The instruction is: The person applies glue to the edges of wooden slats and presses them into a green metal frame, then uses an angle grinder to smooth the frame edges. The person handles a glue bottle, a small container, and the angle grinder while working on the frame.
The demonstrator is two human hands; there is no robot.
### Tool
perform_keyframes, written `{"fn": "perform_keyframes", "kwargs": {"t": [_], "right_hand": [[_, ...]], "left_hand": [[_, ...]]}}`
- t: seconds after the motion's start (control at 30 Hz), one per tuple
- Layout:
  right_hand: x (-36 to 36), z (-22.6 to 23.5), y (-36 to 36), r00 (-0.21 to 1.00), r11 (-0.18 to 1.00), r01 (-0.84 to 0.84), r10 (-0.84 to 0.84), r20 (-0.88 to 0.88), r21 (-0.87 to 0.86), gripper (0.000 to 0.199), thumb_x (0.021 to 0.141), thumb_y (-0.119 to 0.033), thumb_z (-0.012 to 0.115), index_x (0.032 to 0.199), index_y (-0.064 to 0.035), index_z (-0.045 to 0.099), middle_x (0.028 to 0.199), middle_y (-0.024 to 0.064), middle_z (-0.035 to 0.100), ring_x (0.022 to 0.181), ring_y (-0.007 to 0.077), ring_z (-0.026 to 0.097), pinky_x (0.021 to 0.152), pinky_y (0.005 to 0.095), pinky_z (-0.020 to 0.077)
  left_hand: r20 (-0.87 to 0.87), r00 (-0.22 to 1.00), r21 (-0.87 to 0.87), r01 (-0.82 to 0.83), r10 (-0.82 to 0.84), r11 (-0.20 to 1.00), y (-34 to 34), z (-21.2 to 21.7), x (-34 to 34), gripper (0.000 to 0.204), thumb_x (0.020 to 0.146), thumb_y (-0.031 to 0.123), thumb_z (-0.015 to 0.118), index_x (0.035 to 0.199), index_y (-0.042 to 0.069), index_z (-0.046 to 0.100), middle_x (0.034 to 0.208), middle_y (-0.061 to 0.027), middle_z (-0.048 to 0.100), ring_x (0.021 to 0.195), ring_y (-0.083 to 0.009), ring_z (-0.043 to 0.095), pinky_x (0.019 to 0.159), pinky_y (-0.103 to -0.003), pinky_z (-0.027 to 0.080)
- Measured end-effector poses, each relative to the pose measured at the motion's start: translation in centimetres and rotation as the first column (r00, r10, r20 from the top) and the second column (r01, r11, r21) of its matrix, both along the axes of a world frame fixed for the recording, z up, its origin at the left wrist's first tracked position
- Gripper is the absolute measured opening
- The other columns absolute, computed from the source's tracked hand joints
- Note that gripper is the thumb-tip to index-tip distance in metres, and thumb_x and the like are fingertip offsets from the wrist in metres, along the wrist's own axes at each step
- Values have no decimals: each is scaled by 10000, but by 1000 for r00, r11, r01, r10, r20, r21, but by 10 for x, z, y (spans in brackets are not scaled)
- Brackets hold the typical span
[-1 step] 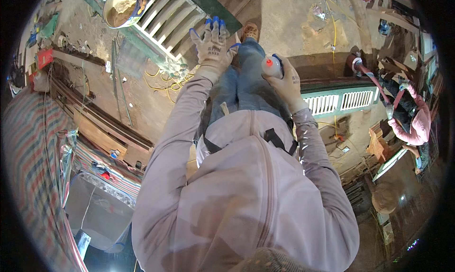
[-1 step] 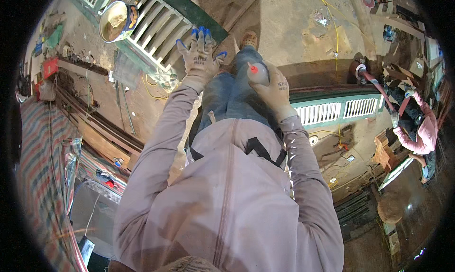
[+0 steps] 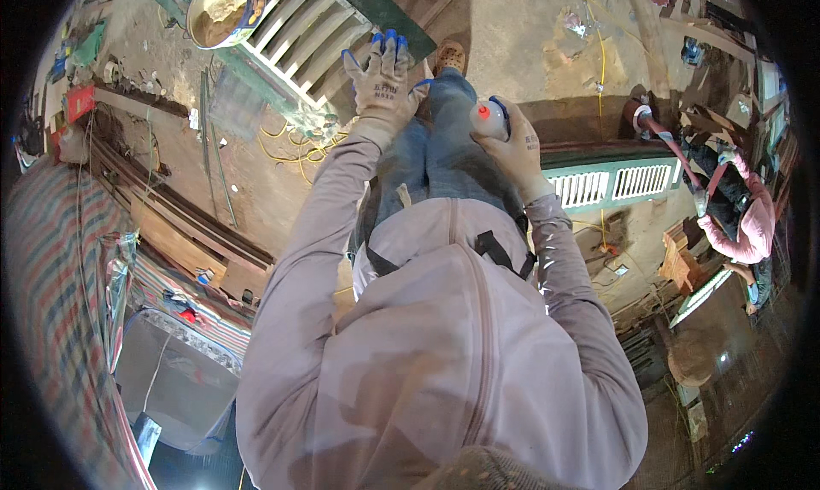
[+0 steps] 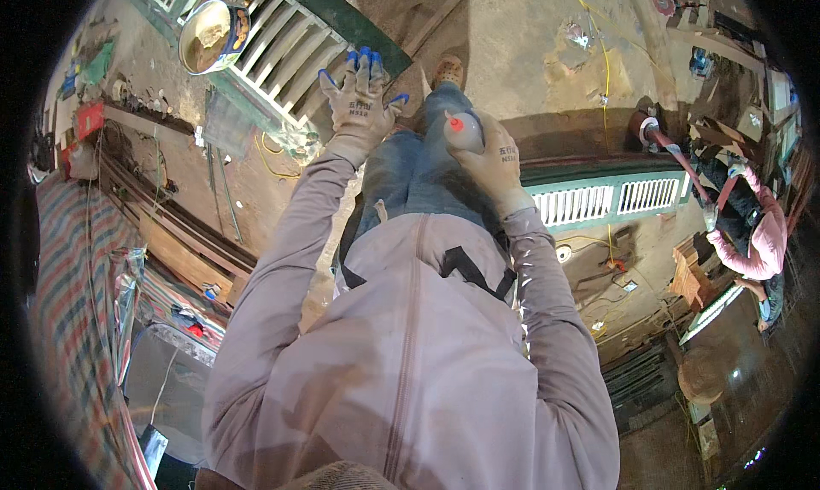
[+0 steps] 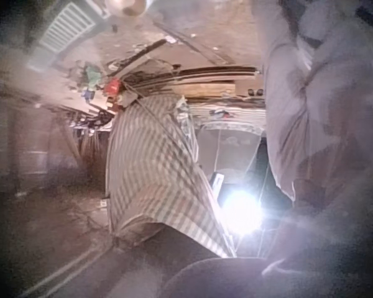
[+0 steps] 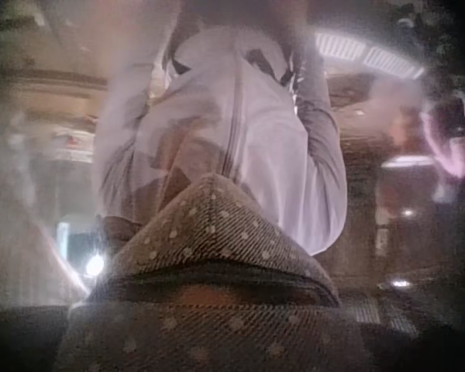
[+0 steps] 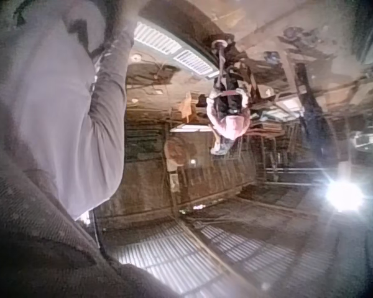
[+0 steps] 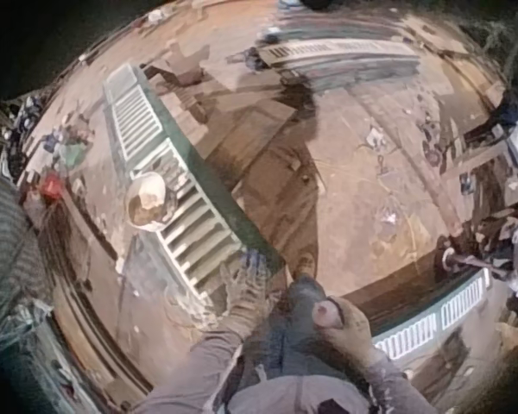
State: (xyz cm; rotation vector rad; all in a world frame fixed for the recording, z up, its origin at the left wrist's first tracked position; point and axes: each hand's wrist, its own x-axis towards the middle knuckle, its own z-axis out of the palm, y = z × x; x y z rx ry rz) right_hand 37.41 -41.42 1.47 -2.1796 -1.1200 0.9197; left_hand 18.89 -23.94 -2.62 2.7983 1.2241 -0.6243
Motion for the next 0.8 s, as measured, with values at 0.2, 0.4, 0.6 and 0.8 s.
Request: {"fn": "perform_keyframes", "kwargs": {"t": [0.2,0.4,0.6,0.8], "right_hand": [[0,-4,13,999,997,-46,48,-16,66,668,741,-306,847,1311,-52,610,1216,203,687,1139,383,659,978,455,512],[1,-6,16,999,998,-42,43,-16,53,662,734,-302,855,1305,-68,614,1230,197,683,1161,375,650,988,450,507],[2,-1,18,998,998,-54,55,-8,11,663,735,-286,853,1315,-79,605,1246,191,676,1175,371,642,998,449,502],[-2,-10,26,995,983,-95,96,1,156,673,756,-291,852,1333,-70,586,1247,186,653,1159,374,635,979,450,508]], "left_hand": [[-268,935,-30,231,-231,972,2,0,-26,821,945,680,444,1616,222,321,1697,33,263,1560,-260,220,1135,-819,30],[-182,958,57,235,-221,970,9,-5,-18,770,951,725,413,1599,313,351,1689,81,272,1564,-243,200,1148,-807,19],[-16,964,137,264,-265,955,9,-18,-50,723,962,715,405,1591,361,356,1683,127,274,1559,-238,212,1163,-788,8],[-53,978,11,205,-204,979,10,-6,-26,758,954,721,418,1610,357,309,1696,104,253,1574,-242,182,1164,-780,-10]]}}
